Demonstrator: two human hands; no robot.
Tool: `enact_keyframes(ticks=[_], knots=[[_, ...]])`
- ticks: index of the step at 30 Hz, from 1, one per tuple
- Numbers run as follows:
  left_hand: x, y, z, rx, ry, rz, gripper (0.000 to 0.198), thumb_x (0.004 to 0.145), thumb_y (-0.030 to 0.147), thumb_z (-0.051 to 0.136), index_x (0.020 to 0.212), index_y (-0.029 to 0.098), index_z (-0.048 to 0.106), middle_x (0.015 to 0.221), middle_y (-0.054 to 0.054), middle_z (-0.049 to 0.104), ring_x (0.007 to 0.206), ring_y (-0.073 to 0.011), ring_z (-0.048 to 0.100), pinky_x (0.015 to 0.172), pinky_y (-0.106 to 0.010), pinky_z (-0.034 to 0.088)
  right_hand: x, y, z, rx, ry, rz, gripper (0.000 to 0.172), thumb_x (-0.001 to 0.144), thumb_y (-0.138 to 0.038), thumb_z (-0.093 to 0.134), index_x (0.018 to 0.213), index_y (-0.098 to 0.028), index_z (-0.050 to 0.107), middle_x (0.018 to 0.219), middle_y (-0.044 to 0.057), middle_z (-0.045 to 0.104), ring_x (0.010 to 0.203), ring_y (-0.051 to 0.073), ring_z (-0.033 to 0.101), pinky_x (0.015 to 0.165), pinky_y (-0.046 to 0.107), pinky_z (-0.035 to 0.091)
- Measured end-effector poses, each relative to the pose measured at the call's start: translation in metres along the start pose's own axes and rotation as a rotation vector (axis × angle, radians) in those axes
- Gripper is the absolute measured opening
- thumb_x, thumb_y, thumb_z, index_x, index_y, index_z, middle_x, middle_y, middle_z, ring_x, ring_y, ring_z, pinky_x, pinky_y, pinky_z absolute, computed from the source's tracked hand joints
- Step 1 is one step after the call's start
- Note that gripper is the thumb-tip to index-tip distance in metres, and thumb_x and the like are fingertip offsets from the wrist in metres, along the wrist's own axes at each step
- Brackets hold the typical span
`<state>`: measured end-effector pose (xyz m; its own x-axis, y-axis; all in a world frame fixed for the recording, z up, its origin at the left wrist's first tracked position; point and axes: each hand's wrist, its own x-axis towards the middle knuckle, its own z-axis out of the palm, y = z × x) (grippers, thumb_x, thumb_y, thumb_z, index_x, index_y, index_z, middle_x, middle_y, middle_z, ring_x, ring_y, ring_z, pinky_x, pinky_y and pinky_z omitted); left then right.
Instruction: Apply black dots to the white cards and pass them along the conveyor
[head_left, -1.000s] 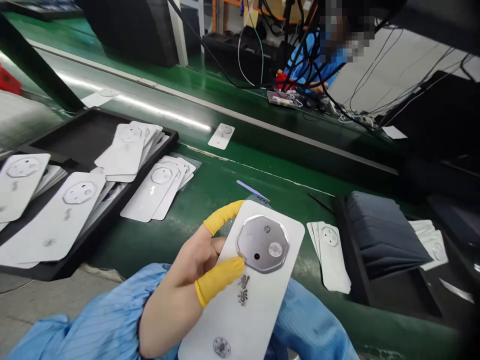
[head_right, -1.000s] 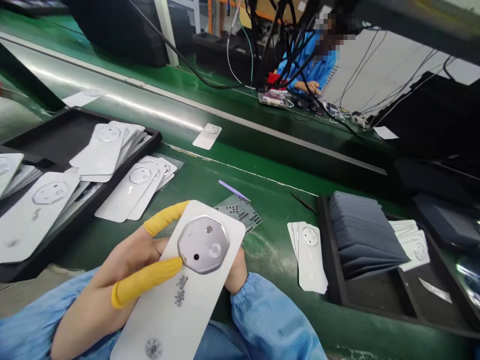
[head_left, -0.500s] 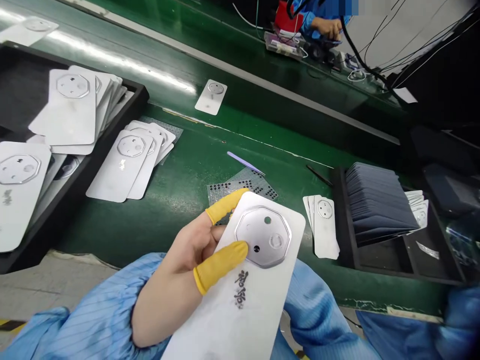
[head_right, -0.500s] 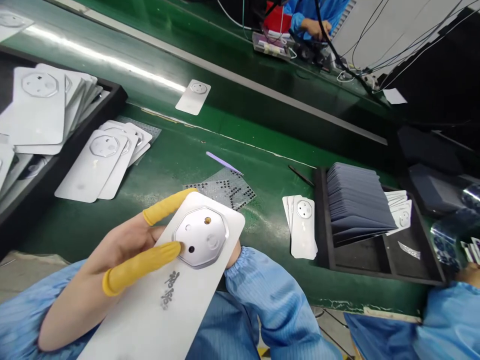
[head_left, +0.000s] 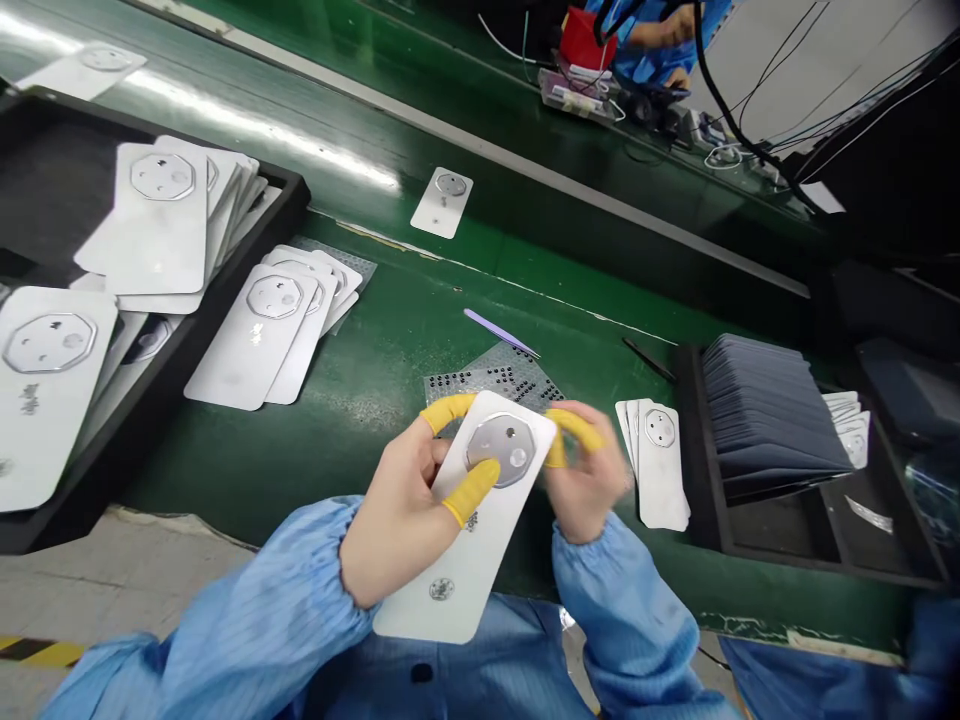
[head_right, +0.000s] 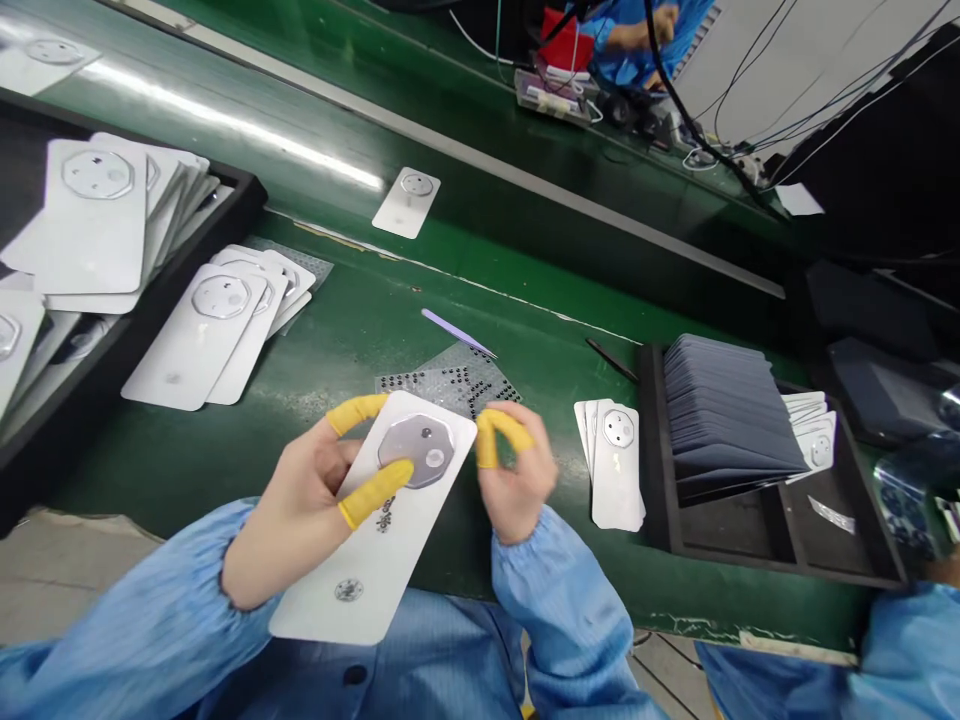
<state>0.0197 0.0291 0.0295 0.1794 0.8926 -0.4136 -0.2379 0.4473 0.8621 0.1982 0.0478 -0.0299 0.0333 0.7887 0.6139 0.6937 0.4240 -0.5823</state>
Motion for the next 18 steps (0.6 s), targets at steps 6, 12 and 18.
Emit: enact_keyframes(ticks=[6,12,18], knots=[[-0.009,-0.025,-0.007,0.121,0.067,0.110,0.050,0.088,0.033,0.063,0.134,0.022,0.049,0.086,-0.004,0.074,0.070,-0.0195,0.068,0.055,-0.025,0.054,-0.009,-0.036,-0.017,-0.004,-0.119,-0.153,0.035,0.083,-0.008,0.063,0.114,-0.024,0.062,0.096,0.004,0.071,0.088,0.019,0.068,0.092,0.045,0.057],[-0.020,-0.035,-0.010,0.186,0.046,0.261,0.045,0.093,0.020,0.055,0.136,0.028,0.050,0.116,-0.002,0.072,0.096,-0.0196,0.070,0.073,-0.023,0.056,-0.011,-0.045,-0.010,0.033,-0.384,-0.325,0.036,0.087,-0.005,0.048,0.120,-0.016,0.057,0.121,0.014,0.066,0.117,0.023,0.059,0.100,0.048,0.051],[-0.021,-0.037,-0.016,0.319,0.043,0.317,0.050,0.092,0.017,0.055,0.140,0.028,0.047,0.129,-0.002,0.066,0.100,-0.0216,0.070,0.081,-0.025,0.055,-0.012,-0.047,-0.014,-0.010,-0.405,-0.337,0.030,0.088,-0.015,0.050,0.116,-0.012,0.059,0.125,0.020,0.062,0.124,0.028,0.054,0.097,0.050,0.052]])
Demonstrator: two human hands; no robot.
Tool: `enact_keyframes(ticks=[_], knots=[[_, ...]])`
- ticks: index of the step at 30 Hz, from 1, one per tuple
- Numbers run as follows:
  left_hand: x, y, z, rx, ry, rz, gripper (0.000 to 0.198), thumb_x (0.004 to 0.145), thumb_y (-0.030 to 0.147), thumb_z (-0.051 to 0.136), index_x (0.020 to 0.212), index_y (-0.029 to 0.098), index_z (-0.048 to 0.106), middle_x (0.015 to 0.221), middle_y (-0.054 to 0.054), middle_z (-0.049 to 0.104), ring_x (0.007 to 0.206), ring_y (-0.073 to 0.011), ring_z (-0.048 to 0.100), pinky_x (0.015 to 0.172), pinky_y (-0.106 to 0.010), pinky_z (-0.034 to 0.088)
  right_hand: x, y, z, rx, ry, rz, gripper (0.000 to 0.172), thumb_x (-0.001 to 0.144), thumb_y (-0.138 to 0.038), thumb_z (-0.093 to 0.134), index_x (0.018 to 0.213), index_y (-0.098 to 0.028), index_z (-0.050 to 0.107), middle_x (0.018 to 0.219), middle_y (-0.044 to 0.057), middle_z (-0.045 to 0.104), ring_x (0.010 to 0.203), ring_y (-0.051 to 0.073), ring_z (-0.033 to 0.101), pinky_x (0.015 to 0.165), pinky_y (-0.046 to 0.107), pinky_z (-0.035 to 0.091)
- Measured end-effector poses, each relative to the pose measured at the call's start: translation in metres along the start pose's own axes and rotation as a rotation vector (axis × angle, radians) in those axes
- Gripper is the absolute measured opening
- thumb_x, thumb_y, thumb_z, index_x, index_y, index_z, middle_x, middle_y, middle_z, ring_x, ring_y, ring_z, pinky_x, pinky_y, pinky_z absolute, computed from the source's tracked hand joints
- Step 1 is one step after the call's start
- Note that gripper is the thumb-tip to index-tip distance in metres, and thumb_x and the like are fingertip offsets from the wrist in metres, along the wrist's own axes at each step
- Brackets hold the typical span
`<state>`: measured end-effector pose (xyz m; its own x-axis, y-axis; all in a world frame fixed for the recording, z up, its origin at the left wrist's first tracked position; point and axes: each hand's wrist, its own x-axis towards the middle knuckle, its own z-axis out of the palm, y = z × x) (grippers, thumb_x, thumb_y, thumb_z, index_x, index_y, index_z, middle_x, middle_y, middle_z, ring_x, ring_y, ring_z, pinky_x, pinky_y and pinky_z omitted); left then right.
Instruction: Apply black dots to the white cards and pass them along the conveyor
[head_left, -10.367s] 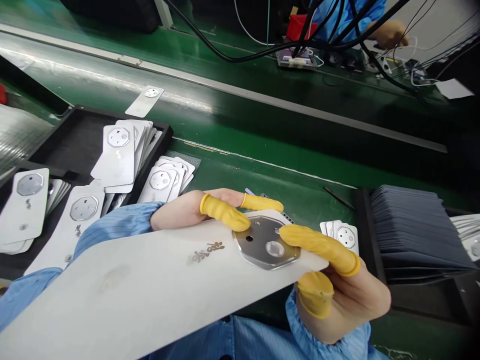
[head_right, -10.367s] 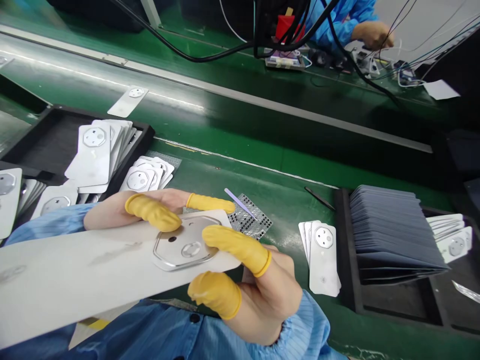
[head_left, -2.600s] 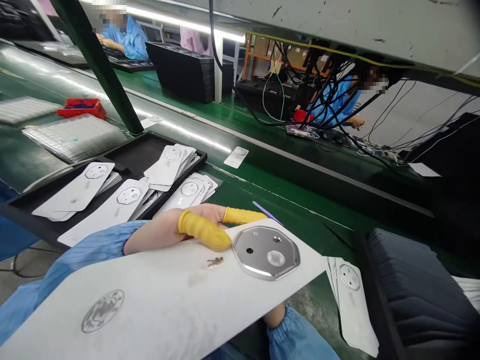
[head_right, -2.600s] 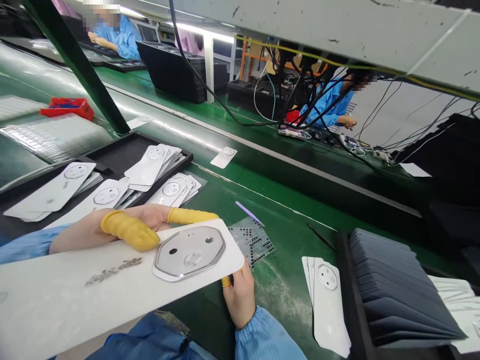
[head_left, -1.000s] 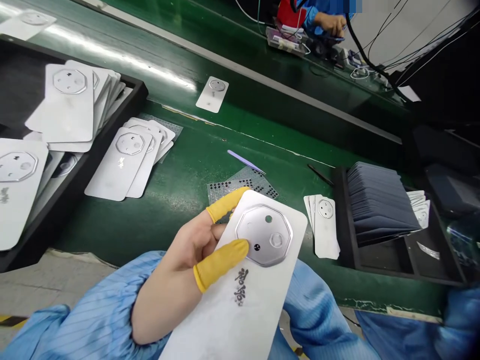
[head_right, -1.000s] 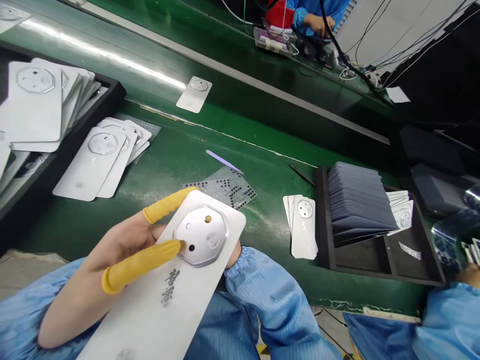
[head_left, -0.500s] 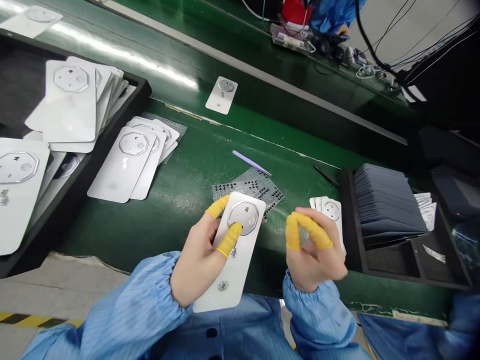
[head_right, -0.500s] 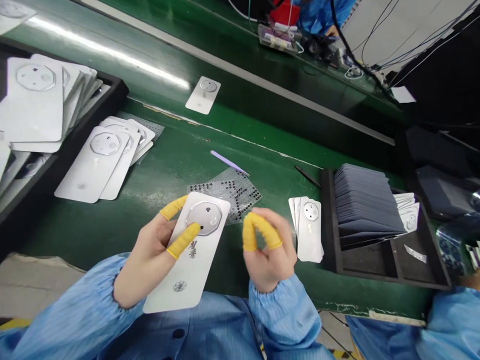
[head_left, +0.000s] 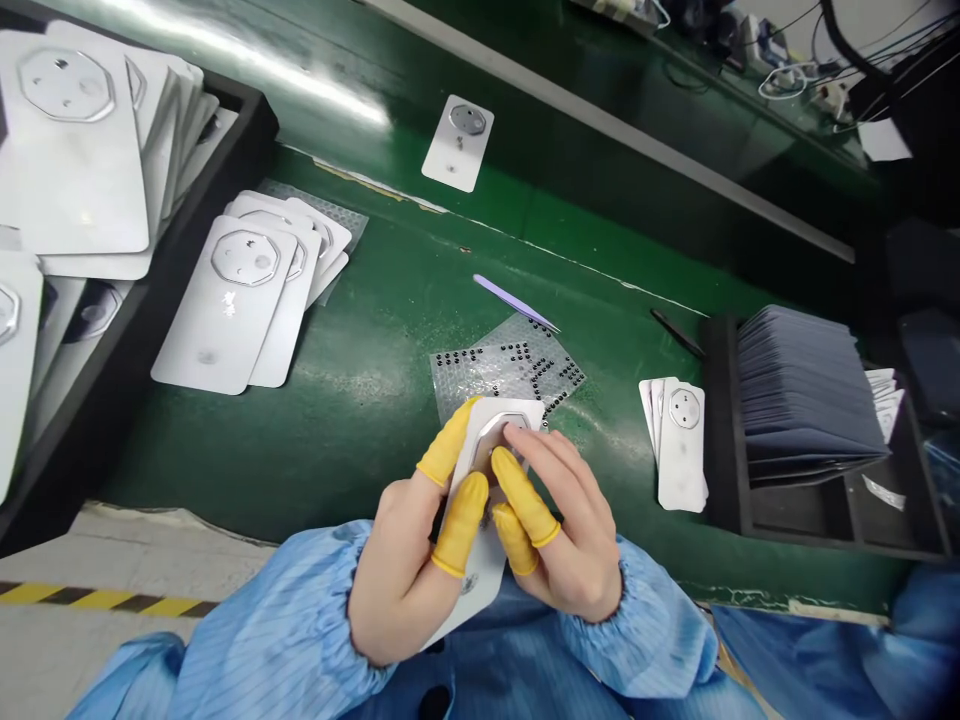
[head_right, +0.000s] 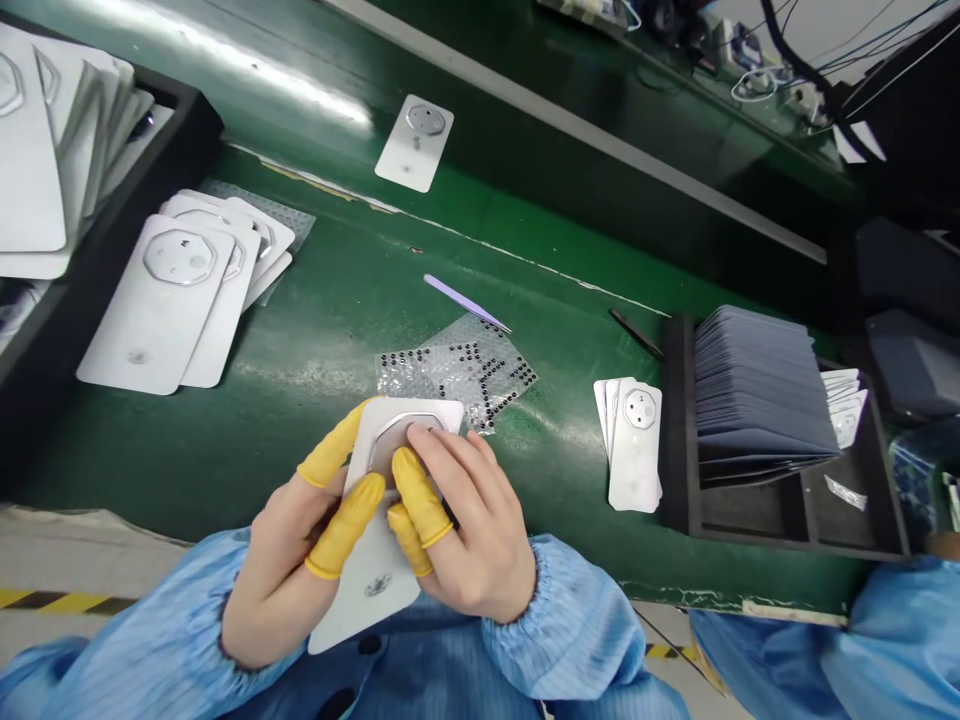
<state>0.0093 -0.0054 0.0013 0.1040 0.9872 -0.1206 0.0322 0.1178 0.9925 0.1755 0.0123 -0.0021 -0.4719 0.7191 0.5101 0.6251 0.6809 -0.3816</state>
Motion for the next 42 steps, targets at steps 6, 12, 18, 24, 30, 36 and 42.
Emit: enact_keyframes(ticks=[6,12,18,24,30,36,42], knots=[[0.000,-0.002,0.000,0.121,-0.013,0.101,0.056,0.091,0.013,0.053,0.144,0.026,0.042,0.134,-0.003,0.062,0.101,-0.0203,0.070,0.090,-0.024,0.053,-0.003,0.001,0.002,-0.001,0.009,0.009,0.026,0.089,-0.015,0.050,0.113,-0.014,0.060,0.125,0.018,0.061,0.123,0.027,0.054,0.098,0.049,0.051],[0.002,-0.005,0.000,0.225,-0.019,0.261,0.064,0.087,0.009,0.050,0.146,0.029,0.037,0.125,-0.002,0.068,0.086,-0.0175,0.073,0.078,-0.023,0.058,-0.002,0.002,0.002,-0.001,0.047,0.022,0.023,0.089,-0.014,0.050,0.110,-0.014,0.061,0.123,0.017,0.062,0.119,0.026,0.058,0.095,0.049,0.053],[0.006,-0.001,0.003,0.340,-0.007,0.299,0.062,0.087,0.011,0.044,0.147,0.021,0.033,0.124,-0.008,0.068,0.079,-0.0181,0.074,0.065,-0.022,0.058,-0.003,-0.006,0.003,-0.058,0.023,0.031,0.028,0.091,-0.015,0.046,0.114,-0.011,0.060,0.130,0.021,0.057,0.124,0.029,0.054,0.094,0.049,0.054],[0.008,0.002,0.001,0.373,0.002,0.338,0.058,0.083,0.009,0.043,0.140,0.018,0.043,0.071,0.000,0.071,0.048,-0.0126,0.062,0.045,-0.020,0.050,-0.001,-0.007,0.003,0.009,-0.129,-0.002,0.034,0.088,-0.013,0.042,0.118,-0.004,0.057,0.134,0.026,0.051,0.132,0.033,0.044,0.097,0.052,0.052],[0.002,0.002,0.004,0.194,0.027,0.174,0.028,0.084,0.017,0.058,0.111,0.020,0.065,0.063,0.002,0.067,0.046,-0.0113,0.058,0.044,-0.019,0.049,-0.002,0.010,0.001,0.354,0.002,0.070,0.038,0.093,-0.019,0.038,0.127,-0.012,0.055,0.129,0.018,0.056,0.122,0.028,0.054,0.097,0.050,0.052],[0.004,0.018,0.008,-0.235,-0.053,-0.009,0.023,0.090,0.024,0.058,0.111,0.024,0.065,0.076,0.001,0.072,0.061,-0.0132,0.067,0.055,-0.019,0.055,0.002,0.006,-0.008,0.373,0.097,0.126,0.038,0.095,-0.022,0.038,0.129,-0.015,0.056,0.120,0.014,0.063,0.112,0.026,0.061,0.090,0.047,0.055],[0.005,0.023,0.009,-0.327,-0.053,-0.058,0.025,0.089,0.025,0.060,0.113,0.024,0.067,0.069,0.001,0.069,0.055,-0.0111,0.063,0.050,-0.017,0.051,0.003,0.005,-0.010,0.386,0.105,0.105,0.039,0.095,-0.020,0.038,0.128,-0.012,0.056,0.120,0.016,0.063,0.112,0.027,0.061,0.089,0.048,0.056]])
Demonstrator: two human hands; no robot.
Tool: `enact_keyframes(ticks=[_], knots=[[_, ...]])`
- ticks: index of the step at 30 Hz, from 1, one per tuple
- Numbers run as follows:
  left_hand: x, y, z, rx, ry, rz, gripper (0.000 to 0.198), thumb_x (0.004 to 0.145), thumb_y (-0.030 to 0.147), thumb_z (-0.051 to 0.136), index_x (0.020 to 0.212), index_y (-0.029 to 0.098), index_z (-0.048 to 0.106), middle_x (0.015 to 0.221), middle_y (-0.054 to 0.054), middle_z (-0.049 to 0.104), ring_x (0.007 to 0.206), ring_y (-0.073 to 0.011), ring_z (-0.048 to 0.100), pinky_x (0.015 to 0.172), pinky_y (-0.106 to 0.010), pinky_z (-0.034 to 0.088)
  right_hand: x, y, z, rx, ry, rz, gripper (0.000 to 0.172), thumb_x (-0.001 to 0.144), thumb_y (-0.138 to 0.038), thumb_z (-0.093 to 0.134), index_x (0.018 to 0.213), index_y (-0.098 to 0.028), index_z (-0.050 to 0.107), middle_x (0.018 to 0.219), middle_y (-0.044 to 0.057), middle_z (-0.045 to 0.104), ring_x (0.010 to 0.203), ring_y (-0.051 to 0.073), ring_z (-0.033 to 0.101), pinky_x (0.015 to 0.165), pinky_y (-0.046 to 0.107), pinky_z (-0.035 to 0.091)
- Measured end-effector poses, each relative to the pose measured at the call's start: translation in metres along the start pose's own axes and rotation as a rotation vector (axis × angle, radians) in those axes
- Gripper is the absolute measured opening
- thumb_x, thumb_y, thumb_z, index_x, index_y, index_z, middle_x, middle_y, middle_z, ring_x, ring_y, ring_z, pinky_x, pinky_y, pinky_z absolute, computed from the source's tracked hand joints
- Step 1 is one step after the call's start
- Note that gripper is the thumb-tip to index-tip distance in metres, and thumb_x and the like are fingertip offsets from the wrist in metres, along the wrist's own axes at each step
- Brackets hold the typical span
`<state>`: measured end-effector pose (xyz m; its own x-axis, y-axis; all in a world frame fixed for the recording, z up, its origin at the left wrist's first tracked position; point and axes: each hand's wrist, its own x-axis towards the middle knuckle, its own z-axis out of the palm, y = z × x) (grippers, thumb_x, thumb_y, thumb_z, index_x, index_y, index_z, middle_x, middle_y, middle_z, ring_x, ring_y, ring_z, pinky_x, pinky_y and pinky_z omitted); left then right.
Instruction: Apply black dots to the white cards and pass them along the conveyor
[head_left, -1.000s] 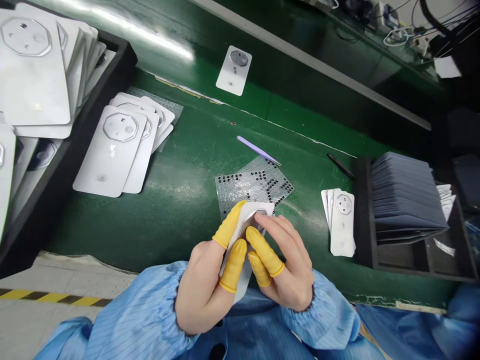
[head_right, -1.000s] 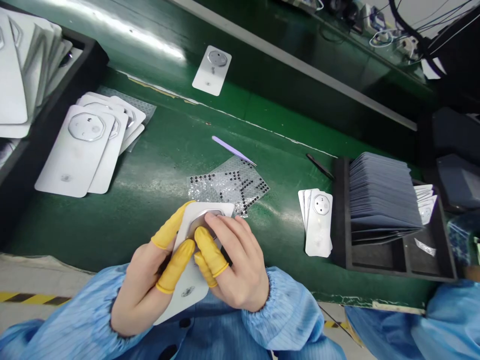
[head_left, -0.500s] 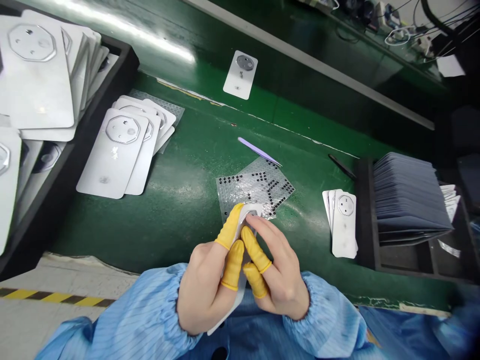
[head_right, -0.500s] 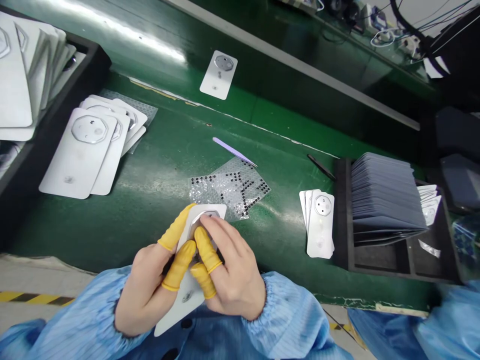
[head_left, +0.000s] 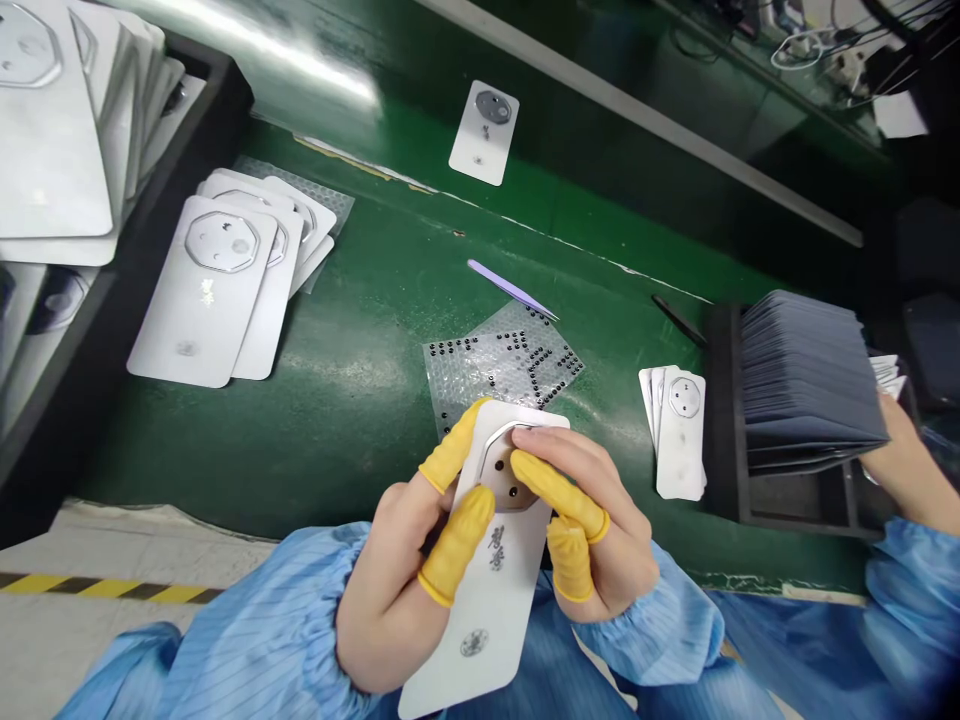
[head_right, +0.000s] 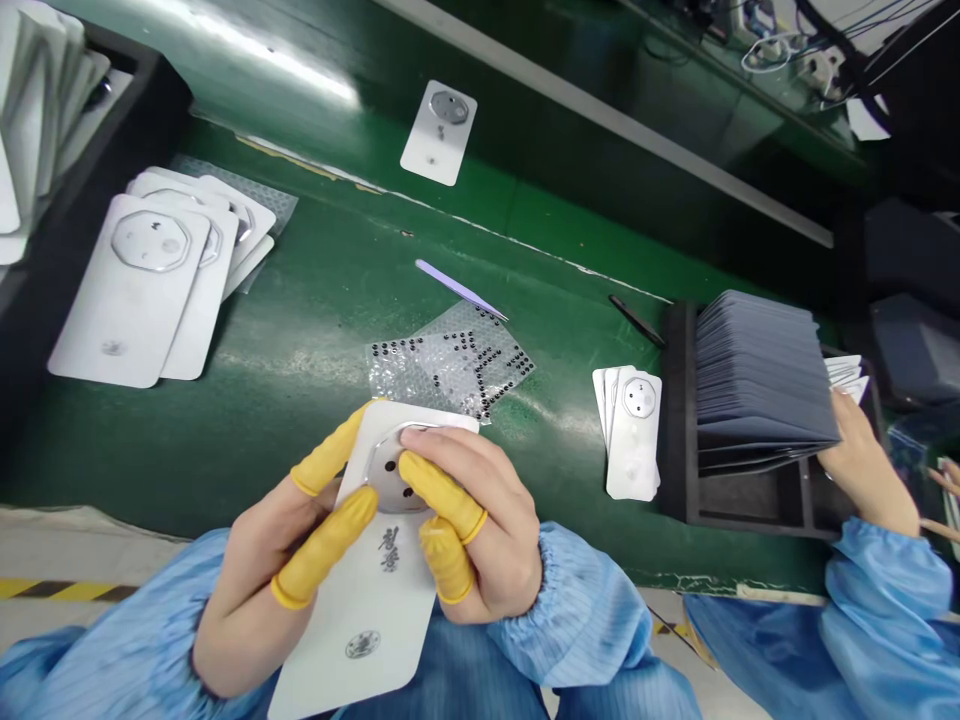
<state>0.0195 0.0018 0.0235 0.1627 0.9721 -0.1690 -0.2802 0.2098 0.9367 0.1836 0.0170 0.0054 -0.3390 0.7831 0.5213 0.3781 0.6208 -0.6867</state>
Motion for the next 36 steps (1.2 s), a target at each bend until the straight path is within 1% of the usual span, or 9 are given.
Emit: enact_keyframes(ticks=[3,6,12,16,21,25,29,31,36], knots=[[-0.003,-0.001,-0.001,0.030,0.005,0.020,0.032,0.089,0.026,0.060,0.121,0.028,0.063,0.078,0.000,0.071,0.065,-0.0135,0.067,0.059,-0.019,0.055,-0.002,0.001,-0.001,-0.055,-0.005,-0.047,0.038,0.094,-0.021,0.038,0.125,-0.011,0.058,0.124,0.016,0.061,0.114,0.027,0.060,0.088,0.048,0.057],[-0.008,-0.005,-0.003,0.127,0.033,0.040,0.038,0.088,0.026,0.061,0.125,0.032,0.061,0.068,0.003,0.068,0.054,-0.0111,0.059,0.057,-0.020,0.055,-0.002,0.001,-0.003,-0.167,-0.084,-0.132,0.035,0.093,-0.020,0.040,0.118,-0.006,0.061,0.128,0.020,0.058,0.120,0.029,0.056,0.090,0.049,0.056],[-0.009,-0.017,-0.010,0.265,0.048,-0.008,0.023,0.088,0.024,0.059,0.109,0.023,0.068,0.063,0.000,0.064,0.055,-0.0138,0.059,0.052,-0.022,0.054,0.000,0.006,-0.001,-0.214,-0.241,-0.185,0.034,0.091,-0.016,0.044,0.114,0.002,0.059,0.126,0.028,0.057,0.131,0.034,0.046,0.095,0.052,0.054],[0.001,-0.014,-0.011,0.101,0.031,-0.040,0.027,0.089,0.029,0.058,0.113,0.019,0.065,0.063,-0.001,0.066,0.052,-0.0150,0.061,0.044,-0.022,0.050,0.006,0.016,0.003,-0.035,-0.169,-0.109,0.036,0.093,-0.020,0.043,0.121,-0.004,0.058,0.126,0.023,0.060,0.125,0.030,0.053,0.097,0.051,0.053],[0.011,-0.002,-0.013,-0.121,0.020,-0.089,0.035,0.089,0.028,0.059,0.124,0.021,0.058,0.074,-0.002,0.072,0.054,-0.0143,0.064,0.047,-0.022,0.052,0.024,0.012,0.002,0.176,-0.114,0.021,0.036,0.096,-0.019,0.039,0.126,-0.016,0.058,0.122,0.014,0.066,0.117,0.026,0.061,0.096,0.053,0.053],[0.022,0.005,-0.029,-0.161,-0.031,-0.248,0.053,0.089,0.033,0.060,0.139,0.020,0.045,0.070,-0.003,0.072,0.047,-0.0133,0.062,0.044,-0.021,0.051,0.039,0.015,-0.002,0.182,-0.087,0.104,0.030,0.094,-0.015,0.046,0.118,-0.018,0.063,0.120,0.011,0.067,0.112,0.023,0.064,0.094,0.046,0.055],[0.048,0.008,-0.068,0.034,-0.048,-0.338,0.067,0.085,0.039,0.065,0.141,0.013,0.041,0.082,-0.009,0.075,0.054,-0.0172,0.067,0.047,-0.025,0.054,0.067,0.062,-0.002,-0.198,-0.055,0.099,0.024,0.091,-0.016,0.054,0.112,-0.017,0.066,0.118,0.012,0.067,0.109,0.022,0.064,0.096,0.042,0.054],[0.064,0.006,-0.092,0.180,-0.098,-0.308,0.068,0.084,0.041,0.065,0.139,0.010,0.043,0.088,-0.013,0.076,0.061,-0.0202,0.070,0.049,-0.028,0.055,0.085,0.099,0.003,-0.410,-0.145,0.072,0.027,0.092,-0.023,0.054,0.114,-0.011,0.064,0.123,0.017,0.063,0.115,0.028,0.060,0.098,0.049,0.051],[0.090,-0.003,-0.136,0.644,-0.213,-0.147,0.043,0.087,0.037,0.057,0.120,0.009,0.058,0.084,-0.010,0.076,0.074,-0.0238,0.072,0.061,-0.034,0.059,0.112,0.164,0.024,-0.621,-0.337,0.122,0.032,0.091,-0.033,0.052,0.104,-0.008,0.067,0.128,0.022,0.057,0.119,0.037,0.054,0.097,0.059,0.047]])
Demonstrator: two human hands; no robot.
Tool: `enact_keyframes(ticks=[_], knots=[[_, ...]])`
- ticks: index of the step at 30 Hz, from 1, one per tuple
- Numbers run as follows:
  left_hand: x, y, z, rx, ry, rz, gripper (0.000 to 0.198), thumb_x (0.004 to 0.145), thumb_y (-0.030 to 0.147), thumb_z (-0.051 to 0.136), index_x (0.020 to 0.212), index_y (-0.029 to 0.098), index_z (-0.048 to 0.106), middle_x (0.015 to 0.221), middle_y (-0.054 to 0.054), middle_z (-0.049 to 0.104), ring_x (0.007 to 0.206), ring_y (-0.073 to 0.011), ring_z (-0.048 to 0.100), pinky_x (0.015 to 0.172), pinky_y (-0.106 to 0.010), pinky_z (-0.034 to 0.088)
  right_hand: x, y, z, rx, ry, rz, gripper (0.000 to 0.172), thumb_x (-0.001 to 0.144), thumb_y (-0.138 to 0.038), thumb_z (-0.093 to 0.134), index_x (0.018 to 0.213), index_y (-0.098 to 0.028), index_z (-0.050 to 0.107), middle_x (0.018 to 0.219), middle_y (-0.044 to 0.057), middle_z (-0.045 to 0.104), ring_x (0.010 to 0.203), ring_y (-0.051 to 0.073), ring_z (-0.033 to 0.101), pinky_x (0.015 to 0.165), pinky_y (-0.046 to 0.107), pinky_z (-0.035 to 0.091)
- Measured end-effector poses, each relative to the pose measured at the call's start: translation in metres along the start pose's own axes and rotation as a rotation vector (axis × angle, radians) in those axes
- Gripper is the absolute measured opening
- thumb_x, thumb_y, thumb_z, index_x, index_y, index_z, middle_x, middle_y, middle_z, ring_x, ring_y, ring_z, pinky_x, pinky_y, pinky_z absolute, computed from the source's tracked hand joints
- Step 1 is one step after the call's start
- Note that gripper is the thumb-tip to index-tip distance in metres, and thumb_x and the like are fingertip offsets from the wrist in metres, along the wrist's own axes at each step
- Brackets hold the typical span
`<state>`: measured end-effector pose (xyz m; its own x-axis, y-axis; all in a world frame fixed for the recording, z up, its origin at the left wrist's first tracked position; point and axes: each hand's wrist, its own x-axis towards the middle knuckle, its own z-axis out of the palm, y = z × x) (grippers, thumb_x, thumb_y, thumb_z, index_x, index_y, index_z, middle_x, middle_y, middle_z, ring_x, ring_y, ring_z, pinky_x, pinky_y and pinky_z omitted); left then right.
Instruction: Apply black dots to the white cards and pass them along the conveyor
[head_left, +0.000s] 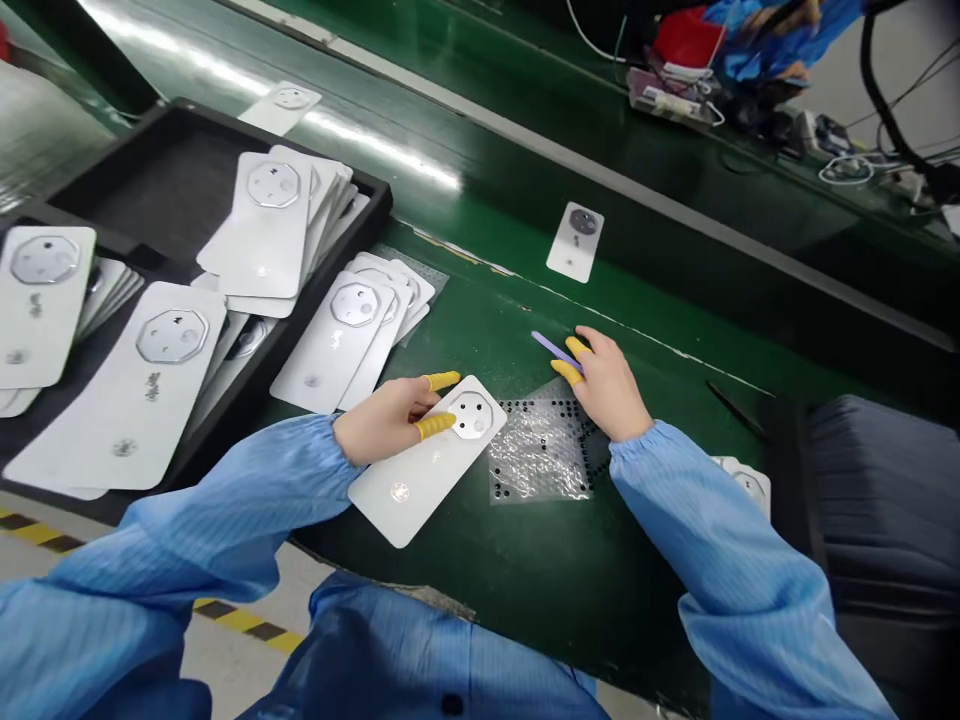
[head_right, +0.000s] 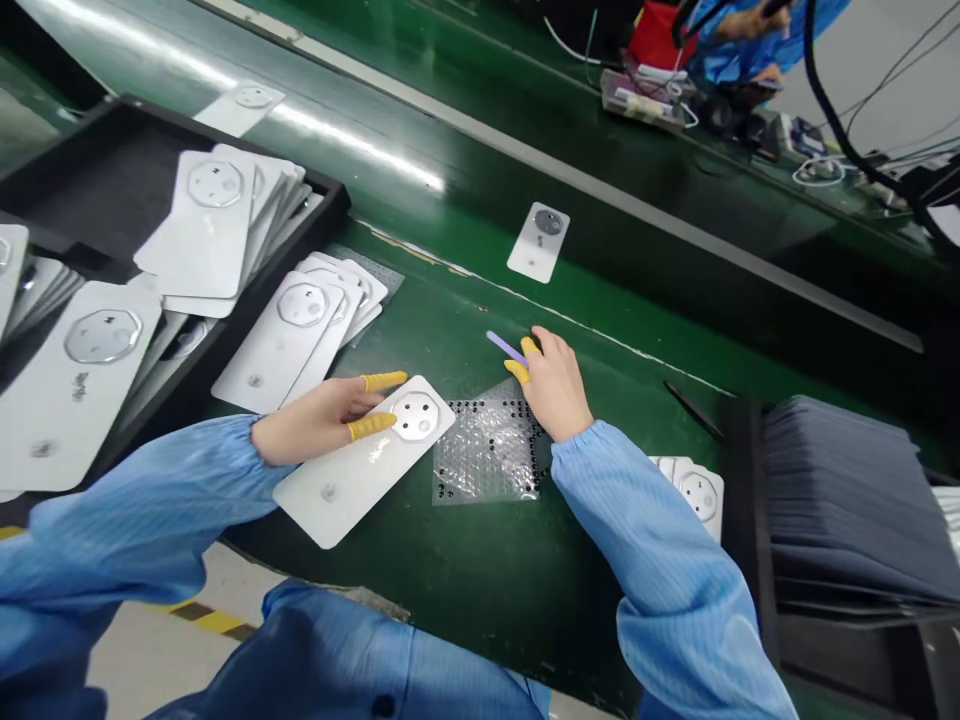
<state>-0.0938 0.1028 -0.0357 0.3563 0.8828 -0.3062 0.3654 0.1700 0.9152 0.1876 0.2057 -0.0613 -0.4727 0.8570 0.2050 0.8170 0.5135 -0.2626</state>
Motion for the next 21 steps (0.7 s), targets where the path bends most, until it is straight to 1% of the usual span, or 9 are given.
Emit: enact_keyframes(ticks=[2,4,6,7,9,12,14,16,21], knots=[[-0.003,-0.005,-0.001,0.276,0.102,0.065,0.036,0.087,0.035,0.054,0.113,0.010,0.061,0.091,-0.011,0.074,0.081,-0.0244,0.072,0.070,-0.037,0.060,0.006,0.007,0.005,0.035,0.016,0.001,0.029,0.092,-0.032,0.049,0.096,-0.011,0.069,0.117,0.018,0.064,0.109,0.033,0.060,0.093,0.054,0.052],[-0.013,-0.007,0.004,0.533,0.236,0.152,0.033,0.089,0.030,0.051,0.112,0.009,0.060,0.113,-0.018,0.068,0.100,-0.0282,0.069,0.085,-0.043,0.058,0.008,0.010,0.002,0.056,0.042,0.007,0.028,0.093,-0.030,0.046,0.093,-0.013,0.068,0.107,0.015,0.067,0.098,0.029,0.065,0.087,0.049,0.055],[-0.025,-0.008,0.011,0.704,0.295,0.259,0.024,0.090,0.023,0.048,0.102,0.008,0.063,0.134,-0.023,0.055,0.120,-0.0323,0.058,0.098,-0.048,0.051,0.007,0.008,-0.007,0.077,0.073,0.032,0.027,0.093,-0.030,0.046,0.099,-0.014,0.066,0.101,0.013,0.068,0.092,0.026,0.067,0.084,0.045,0.057],[-0.030,-0.009,0.016,0.748,0.285,0.308,0.021,0.090,0.020,0.047,0.093,0.009,0.064,0.139,-0.024,0.050,0.126,-0.0333,0.052,0.101,-0.049,0.048,0.005,0.005,-0.012,0.110,0.087,0.047,0.027,0.094,-0.030,0.046,0.106,-0.015,0.064,0.100,0.012,0.068,0.090,0.024,0.067,0.083,0.044,0.057],[-0.038,-0.013,0.022,0.787,0.228,0.376,0.023,0.091,0.017,0.046,0.081,0.011,0.065,0.142,-0.022,0.048,0.129,-0.0333,0.048,0.102,-0.050,0.047,-0.003,-0.008,-0.022,0.201,0.080,0.032,0.030,0.094,-0.026,0.047,0.121,-0.017,0.058,0.101,0.010,0.068,0.091,0.022,0.068,0.084,0.041,0.058],[-0.041,-0.023,0.029,0.814,0.219,0.432,0.022,0.091,0.015,0.048,0.089,0.010,0.069,0.140,-0.020,0.053,0.127,-0.0351,0.050,0.099,-0.054,0.048,-0.023,-0.039,-0.028,0.279,-0.068,-0.173,0.040,0.092,-0.014,0.045,0.131,-0.019,0.050,0.113,0.011,0.063,0.102,0.021,0.065,0.087,0.039,0.057],[-0.038,-0.030,0.031,0.821,0.251,0.474,0.022,0.089,0.015,0.050,0.097,0.009,0.070,0.137,-0.021,0.055,0.124,-0.0373,0.052,0.096,-0.055,0.048,-0.036,-0.060,-0.027,0.259,-0.198,-0.323,0.047,0.087,-0.004,0.040,0.131,-0.018,0.049,0.121,0.014,0.058,0.110,0.022,0.061,0.087,0.038,0.058],[-0.036,-0.034,0.033,0.816,0.286,0.506,0.022,0.088,0.015,0.052,0.097,0.008,0.070,0.135,-0.022,0.057,0.121,-0.0385,0.054,0.093,-0.054,0.048,-0.045,-0.075,-0.022,0.238,-0.290,-0.396,0.052,0.082,0.002,0.036,0.129,-0.016,0.049,0.123,0.015,0.055,0.113,0.022,0.059,0.086,0.038,0.059],[-0.037,-0.035,0.036,0.793,0.303,0.493,0.020,0.086,0.013,0.050,0.089,0.009,0.070,0.137,-0.022,0.056,0.126,-0.0374,0.050,0.096,-0.054,0.046,-0.046,-0.088,-0.013,0.201,-0.344,-0.426,0.045,0.085,0.002,0.032,0.122,-0.014,0.053,0.121,0.016,0.055,0.115,0.024,0.057,0.086,0.040,0.060]])
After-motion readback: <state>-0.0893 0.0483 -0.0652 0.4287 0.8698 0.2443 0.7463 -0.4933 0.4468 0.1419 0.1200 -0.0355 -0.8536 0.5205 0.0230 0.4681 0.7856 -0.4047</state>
